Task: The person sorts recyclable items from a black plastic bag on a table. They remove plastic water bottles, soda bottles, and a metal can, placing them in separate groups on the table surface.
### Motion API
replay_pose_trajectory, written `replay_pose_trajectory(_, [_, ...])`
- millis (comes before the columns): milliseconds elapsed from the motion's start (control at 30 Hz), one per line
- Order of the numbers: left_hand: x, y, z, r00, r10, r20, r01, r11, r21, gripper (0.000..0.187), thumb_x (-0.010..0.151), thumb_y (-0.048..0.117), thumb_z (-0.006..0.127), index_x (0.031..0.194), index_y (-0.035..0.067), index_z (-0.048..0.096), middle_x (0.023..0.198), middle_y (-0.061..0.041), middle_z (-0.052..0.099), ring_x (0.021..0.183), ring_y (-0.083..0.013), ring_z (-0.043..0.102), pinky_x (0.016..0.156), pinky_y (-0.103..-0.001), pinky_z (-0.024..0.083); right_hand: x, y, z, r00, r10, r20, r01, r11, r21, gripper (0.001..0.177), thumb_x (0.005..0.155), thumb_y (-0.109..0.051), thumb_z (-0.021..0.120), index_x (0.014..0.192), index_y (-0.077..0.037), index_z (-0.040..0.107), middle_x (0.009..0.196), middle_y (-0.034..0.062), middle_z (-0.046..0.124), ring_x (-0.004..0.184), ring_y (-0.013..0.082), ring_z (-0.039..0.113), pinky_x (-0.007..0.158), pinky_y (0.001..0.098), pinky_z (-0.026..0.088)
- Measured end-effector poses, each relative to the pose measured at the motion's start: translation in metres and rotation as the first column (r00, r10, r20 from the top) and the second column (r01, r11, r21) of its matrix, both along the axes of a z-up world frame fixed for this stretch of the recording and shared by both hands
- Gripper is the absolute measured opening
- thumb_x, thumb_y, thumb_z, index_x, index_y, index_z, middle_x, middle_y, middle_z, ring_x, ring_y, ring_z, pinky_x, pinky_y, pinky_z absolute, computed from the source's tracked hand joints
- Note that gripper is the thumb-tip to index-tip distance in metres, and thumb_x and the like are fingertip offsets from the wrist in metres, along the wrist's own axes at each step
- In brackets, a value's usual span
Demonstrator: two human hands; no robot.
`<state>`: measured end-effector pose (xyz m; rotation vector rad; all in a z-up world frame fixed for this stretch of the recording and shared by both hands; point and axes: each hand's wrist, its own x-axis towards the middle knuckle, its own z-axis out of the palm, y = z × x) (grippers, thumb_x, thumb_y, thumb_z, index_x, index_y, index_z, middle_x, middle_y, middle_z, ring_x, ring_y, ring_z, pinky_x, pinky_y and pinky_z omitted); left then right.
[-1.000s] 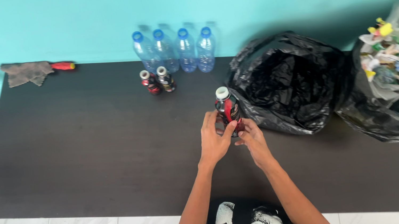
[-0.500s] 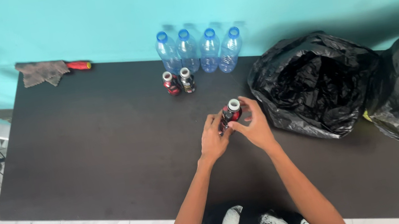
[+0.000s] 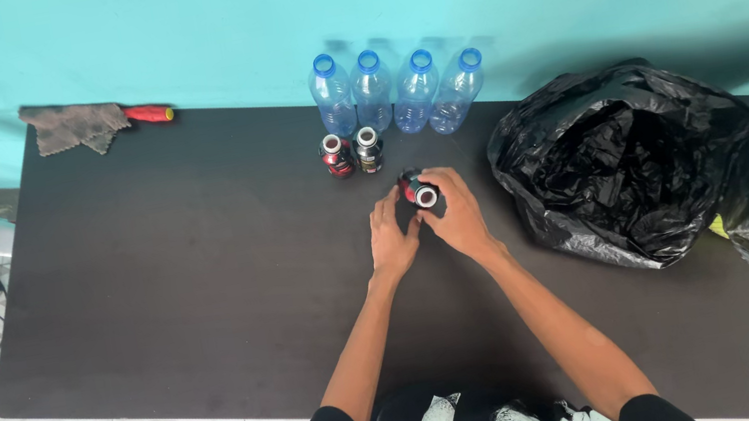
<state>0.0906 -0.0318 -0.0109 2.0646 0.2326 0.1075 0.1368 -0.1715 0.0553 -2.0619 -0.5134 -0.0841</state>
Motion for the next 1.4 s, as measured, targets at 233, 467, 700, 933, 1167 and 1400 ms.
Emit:
replay_pose_trajectory(233, [-0.011,0.008,-0.011,0.999,0.033,-0.032,-0.033,0.999,-0.006,0.062,0.086,0.01,0.076,0.143,0.005,0.051,0.128,-0.012,0.061,0.122,-0.0336,0.056,0.102,-0.044,0.046,0.018,0.007,-0.012,0.999,-0.034,0.033,0.036,0.998,-0.049,0.063,0.071,0.005,0.083,0.127,-0.009,0.057,0.134,0.0121,0.06,0.125,0.0348,0.06,0.101,0.0409,0.051])
replay_pose_trajectory(467, [-0.024,0.009,-0.024,0.993,0.073,-0.094,-0.081,0.993,-0.085,0.059,0.087,0.01,0.074,0.141,0.006,0.051,0.122,-0.011,0.06,0.114,-0.0296,0.057,0.081,-0.037,0.056,0.047,0.02,-0.03,0.996,0.03,0.081,-0.022,0.995,-0.095,0.065,0.071,0.004,0.083,0.129,-0.008,0.056,0.131,0.0136,0.059,0.124,0.037,0.058,0.103,0.0439,0.049])
replay_pose_trajectory(700, [-0.046,-0.006,-0.034,0.984,0.095,-0.149,-0.114,0.985,-0.128,0.05,0.087,0.011,0.074,0.134,0.007,0.056,0.118,-0.011,0.061,0.113,-0.0282,0.058,0.079,-0.036,0.056,0.079,0.031,-0.059,0.999,-0.049,-0.013,0.048,0.997,-0.068,0.063,0.077,0.002,0.081,0.134,-0.008,0.054,0.128,0.0148,0.057,0.118,0.0349,0.06,0.095,0.0412,0.053])
replay_pose_trajectory(933, [-0.063,-0.026,-0.03,0.98,0.081,-0.18,-0.108,0.983,-0.146,0.046,0.088,0.012,0.073,0.131,0.008,0.057,0.117,-0.011,0.06,0.111,-0.027,0.058,0.078,-0.036,0.055,0.084,0.03,-0.078,0.997,-0.062,-0.048,0.059,0.996,-0.072,0.075,0.078,0.001,0.082,0.144,-0.009,0.048,0.135,0.0159,0.057,0.124,0.0364,0.06,0.099,0.0427,0.052])
replay_pose_trajectory(1167, [-0.069,-0.036,-0.017,0.983,0.069,-0.173,-0.092,0.987,-0.133,0.04,0.088,0.013,0.073,0.126,0.009,0.06,0.114,-0.01,0.06,0.11,-0.0259,0.058,0.072,-0.035,0.056,0.065,0.015,-0.081,0.982,-0.145,-0.121,0.141,0.989,-0.037,0.103,0.076,0.001,0.083,0.159,-0.003,0.021,0.148,0.023,0.044,0.128,0.0344,0.056,0.1,0.0442,0.05])
replay_pose_trajectory(1400, [-0.076,-0.058,-0.02,0.994,0.026,-0.103,-0.042,0.987,-0.158,0.024,0.088,0.011,0.072,0.111,0.007,0.068,0.101,-0.009,0.064,0.097,-0.0229,0.064,0.07,-0.036,0.054,-0.012,-0.039,-0.087,0.948,-0.223,-0.229,0.243,0.968,0.063,0.08,0.08,0.001,0.078,0.149,-0.003,0.037,0.135,0.0177,0.053,0.116,0.0271,0.065,0.093,0.0381,0.057])
